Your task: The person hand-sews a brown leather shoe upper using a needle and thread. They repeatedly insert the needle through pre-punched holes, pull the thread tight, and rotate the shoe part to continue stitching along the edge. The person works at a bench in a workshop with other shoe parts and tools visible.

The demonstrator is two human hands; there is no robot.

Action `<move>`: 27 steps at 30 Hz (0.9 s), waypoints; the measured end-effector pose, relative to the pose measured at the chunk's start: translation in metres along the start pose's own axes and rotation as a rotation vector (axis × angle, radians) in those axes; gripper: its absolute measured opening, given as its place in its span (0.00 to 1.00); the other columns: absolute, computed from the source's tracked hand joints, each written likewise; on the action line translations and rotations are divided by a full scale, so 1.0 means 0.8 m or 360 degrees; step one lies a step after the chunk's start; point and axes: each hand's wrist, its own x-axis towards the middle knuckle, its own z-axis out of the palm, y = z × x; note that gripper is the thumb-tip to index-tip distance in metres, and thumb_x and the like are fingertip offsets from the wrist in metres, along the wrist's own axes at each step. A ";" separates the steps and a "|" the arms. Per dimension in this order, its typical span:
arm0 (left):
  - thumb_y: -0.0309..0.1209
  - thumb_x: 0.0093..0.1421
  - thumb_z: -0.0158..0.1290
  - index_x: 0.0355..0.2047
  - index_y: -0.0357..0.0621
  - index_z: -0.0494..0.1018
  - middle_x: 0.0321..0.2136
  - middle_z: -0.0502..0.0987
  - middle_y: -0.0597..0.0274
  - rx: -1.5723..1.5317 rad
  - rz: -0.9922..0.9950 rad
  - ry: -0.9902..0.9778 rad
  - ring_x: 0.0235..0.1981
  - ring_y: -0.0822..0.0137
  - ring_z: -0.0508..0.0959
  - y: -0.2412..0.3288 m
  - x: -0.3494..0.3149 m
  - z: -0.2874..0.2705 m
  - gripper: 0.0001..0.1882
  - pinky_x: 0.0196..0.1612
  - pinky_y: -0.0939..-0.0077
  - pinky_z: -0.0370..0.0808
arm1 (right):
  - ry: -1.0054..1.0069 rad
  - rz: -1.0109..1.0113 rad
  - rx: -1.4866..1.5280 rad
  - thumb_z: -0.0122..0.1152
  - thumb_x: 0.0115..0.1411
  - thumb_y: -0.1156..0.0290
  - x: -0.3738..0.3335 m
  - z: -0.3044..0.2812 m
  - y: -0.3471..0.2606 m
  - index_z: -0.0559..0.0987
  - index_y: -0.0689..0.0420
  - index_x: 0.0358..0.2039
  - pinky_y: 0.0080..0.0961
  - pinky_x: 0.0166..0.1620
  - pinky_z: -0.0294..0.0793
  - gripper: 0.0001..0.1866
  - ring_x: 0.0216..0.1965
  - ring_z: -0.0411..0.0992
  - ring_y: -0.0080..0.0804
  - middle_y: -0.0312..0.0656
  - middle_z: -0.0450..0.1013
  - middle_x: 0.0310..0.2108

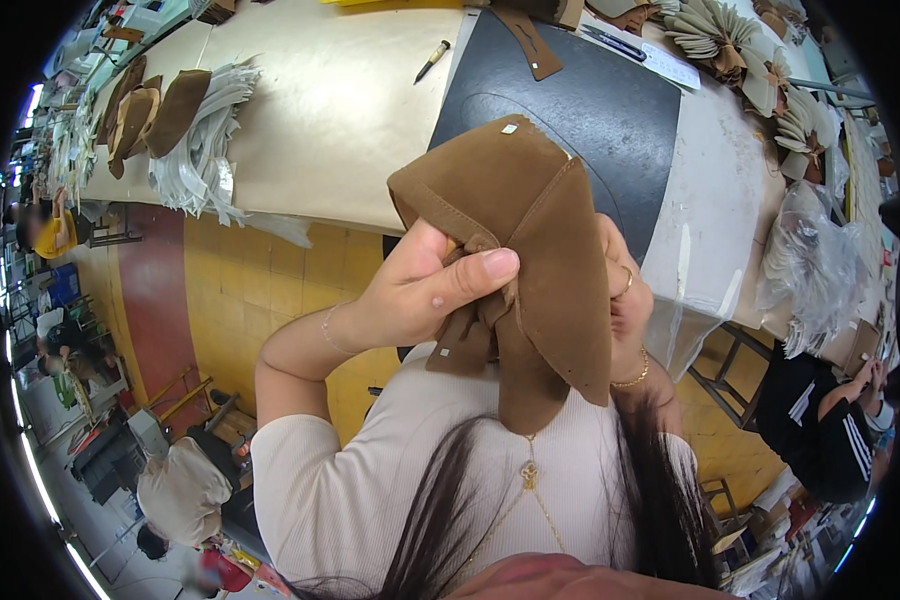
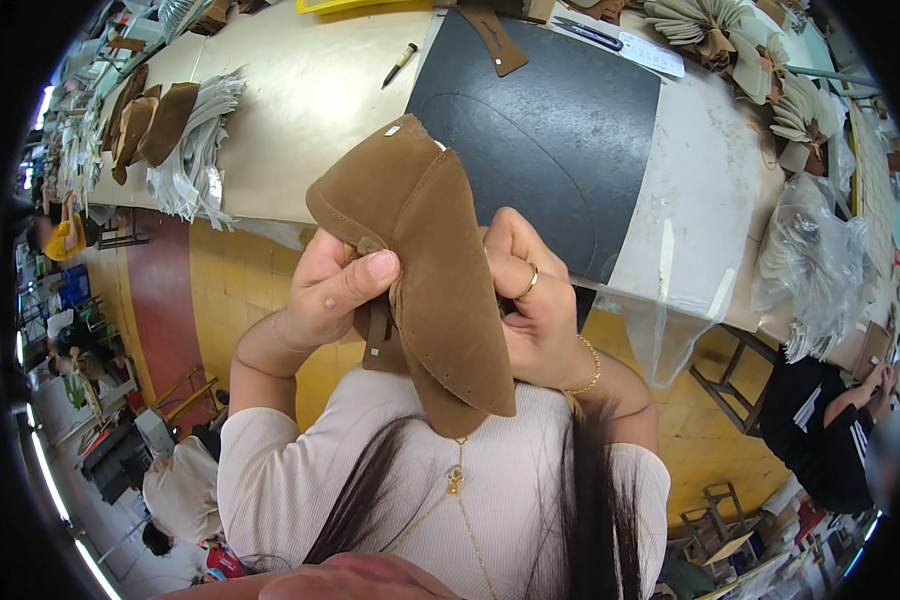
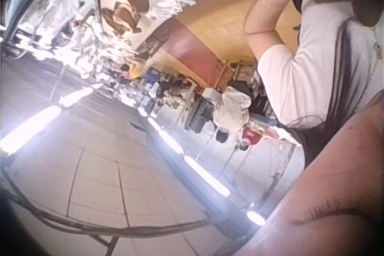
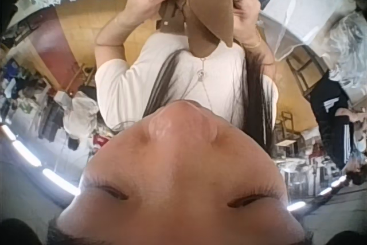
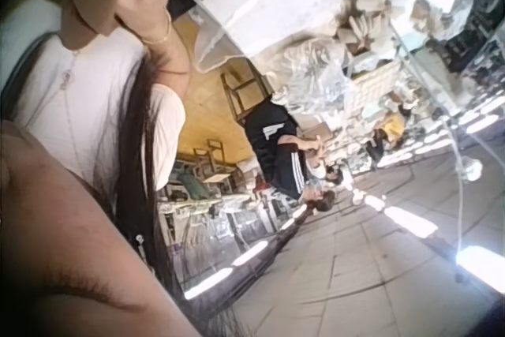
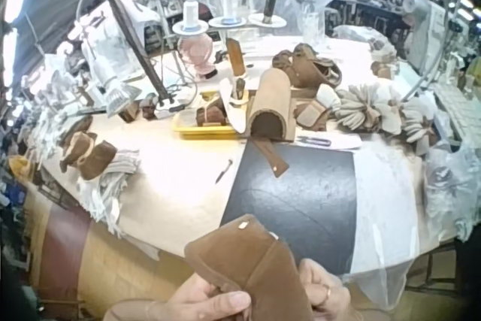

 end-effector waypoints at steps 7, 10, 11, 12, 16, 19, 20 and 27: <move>0.35 0.66 0.49 0.53 0.37 0.63 0.43 0.71 0.66 0.0117 -0.0088 0.0016 0.42 0.79 0.70 0.003 0.002 -0.003 0.20 0.44 0.81 0.68 | -0.0185 -0.0242 -0.0685 0.69 0.39 0.80 0.010 -0.018 -0.024 0.78 0.62 0.30 0.29 0.37 0.74 0.14 0.22 0.61 0.32 0.37 0.57 0.21; 0.34 0.66 0.48 0.55 0.36 0.61 0.46 0.70 0.63 0.0092 -0.0131 0.0003 0.46 0.76 0.69 0.001 0.002 -0.005 0.21 0.48 0.78 0.68 | -0.0055 -0.0279 -0.0620 0.70 0.41 0.79 0.002 -0.004 -0.016 0.78 0.64 0.31 0.26 0.32 0.71 0.15 0.23 0.61 0.29 0.36 0.58 0.22; 0.32 0.65 0.47 0.57 0.36 0.58 0.50 0.69 0.59 0.0061 -0.0193 0.0000 0.50 0.72 0.69 0.000 0.002 -0.005 0.23 0.52 0.75 0.68 | -0.0020 -0.0210 -0.0535 0.70 0.42 0.79 -0.001 0.000 -0.014 0.77 0.64 0.32 0.25 0.30 0.69 0.15 0.23 0.61 0.28 0.36 0.59 0.22; 0.30 0.65 0.46 0.59 0.36 0.56 0.53 0.68 0.56 0.0029 -0.0255 -0.0004 0.54 0.68 0.69 -0.001 0.002 -0.005 0.24 0.55 0.71 0.68 | 0.0039 -0.0142 -0.0430 0.71 0.43 0.78 -0.004 0.004 -0.010 0.77 0.65 0.33 0.25 0.29 0.67 0.15 0.24 0.61 0.27 0.36 0.59 0.23; 0.33 0.66 0.46 0.57 0.36 0.58 0.51 0.69 0.59 -0.0034 -0.0148 -0.0001 0.53 0.71 0.69 -0.010 0.006 0.000 0.23 0.55 0.73 0.67 | 0.0212 0.0023 -0.0213 0.71 0.46 0.75 -0.009 0.013 0.000 0.77 0.65 0.37 0.21 0.26 0.61 0.17 0.25 0.60 0.26 0.38 0.65 0.26; 0.35 0.67 0.47 0.54 0.35 0.63 0.48 0.70 0.62 -0.0040 -0.0069 -0.0008 0.51 0.73 0.68 -0.014 0.012 0.000 0.20 0.54 0.76 0.66 | 0.0200 -0.0037 -0.0239 0.70 0.47 0.74 -0.008 0.010 0.003 0.77 0.64 0.37 0.21 0.27 0.61 0.17 0.25 0.60 0.27 0.39 0.67 0.27; 0.35 0.67 0.47 0.54 0.35 0.63 0.48 0.70 0.62 -0.0022 -0.0057 0.0001 0.51 0.73 0.68 -0.014 0.014 0.000 0.20 0.53 0.76 0.66 | 0.0159 0.0011 -0.0225 0.70 0.47 0.74 -0.007 0.008 0.004 0.77 0.64 0.37 0.21 0.27 0.61 0.17 0.26 0.60 0.27 0.39 0.67 0.28; 0.42 0.60 0.57 0.51 0.34 0.65 0.45 0.73 0.61 0.0465 -0.0097 -0.0082 0.46 0.72 0.71 0.003 0.035 -0.029 0.27 0.50 0.76 0.69 | 0.0181 0.0330 -0.0050 0.67 0.49 0.74 -0.001 -0.002 0.027 0.77 0.62 0.36 0.20 0.30 0.62 0.13 0.28 0.62 0.25 0.37 0.66 0.28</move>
